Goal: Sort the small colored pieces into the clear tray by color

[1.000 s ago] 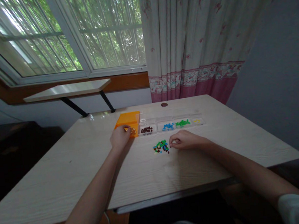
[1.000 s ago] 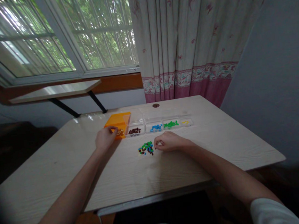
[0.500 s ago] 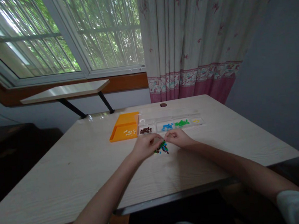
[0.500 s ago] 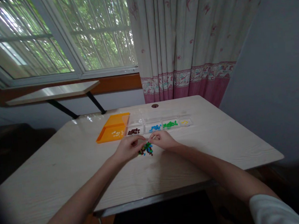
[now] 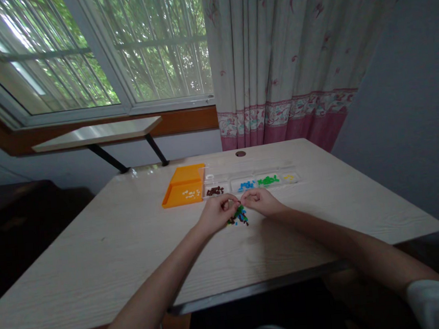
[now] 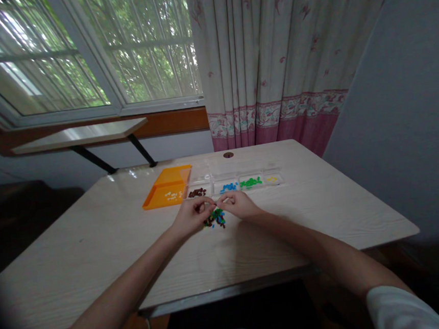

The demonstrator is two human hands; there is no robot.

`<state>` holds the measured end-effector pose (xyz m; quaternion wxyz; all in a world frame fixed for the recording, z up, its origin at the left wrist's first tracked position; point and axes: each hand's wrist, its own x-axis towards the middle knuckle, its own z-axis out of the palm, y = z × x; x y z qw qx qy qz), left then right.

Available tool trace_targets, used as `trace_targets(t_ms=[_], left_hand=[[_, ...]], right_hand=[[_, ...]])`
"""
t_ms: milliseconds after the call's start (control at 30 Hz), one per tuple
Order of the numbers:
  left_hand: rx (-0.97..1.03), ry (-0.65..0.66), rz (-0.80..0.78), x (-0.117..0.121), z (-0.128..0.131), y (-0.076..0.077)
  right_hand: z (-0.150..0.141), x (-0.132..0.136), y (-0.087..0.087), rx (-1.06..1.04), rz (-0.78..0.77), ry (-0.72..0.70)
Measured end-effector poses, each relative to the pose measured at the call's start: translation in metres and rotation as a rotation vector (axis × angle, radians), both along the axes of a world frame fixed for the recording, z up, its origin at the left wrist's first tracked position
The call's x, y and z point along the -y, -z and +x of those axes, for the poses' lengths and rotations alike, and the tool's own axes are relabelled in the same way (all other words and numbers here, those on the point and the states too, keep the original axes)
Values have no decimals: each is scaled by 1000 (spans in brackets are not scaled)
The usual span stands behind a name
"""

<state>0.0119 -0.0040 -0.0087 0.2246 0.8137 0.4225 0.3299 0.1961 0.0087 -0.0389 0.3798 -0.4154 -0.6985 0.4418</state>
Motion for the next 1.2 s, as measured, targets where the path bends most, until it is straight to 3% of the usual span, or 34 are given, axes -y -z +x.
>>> trace_targets(t_ms=[167,767,867,1067,1200], left_hand=[[45,0,-70,-2,1,1],[45,0,77,-2,-1,4],[86,-25,106,-2,-2,4],[212,-149,217,-1,-7,-4],[219,-197,245,1,-9,-9]], right_hand=[[1,3,-3,30,41,14],[-3,3,-8,-21,36,-11],[1,5,-10,91,81,-20],[15,14,-24,545,282,-126],[13,18,-29,654,297,-141]])
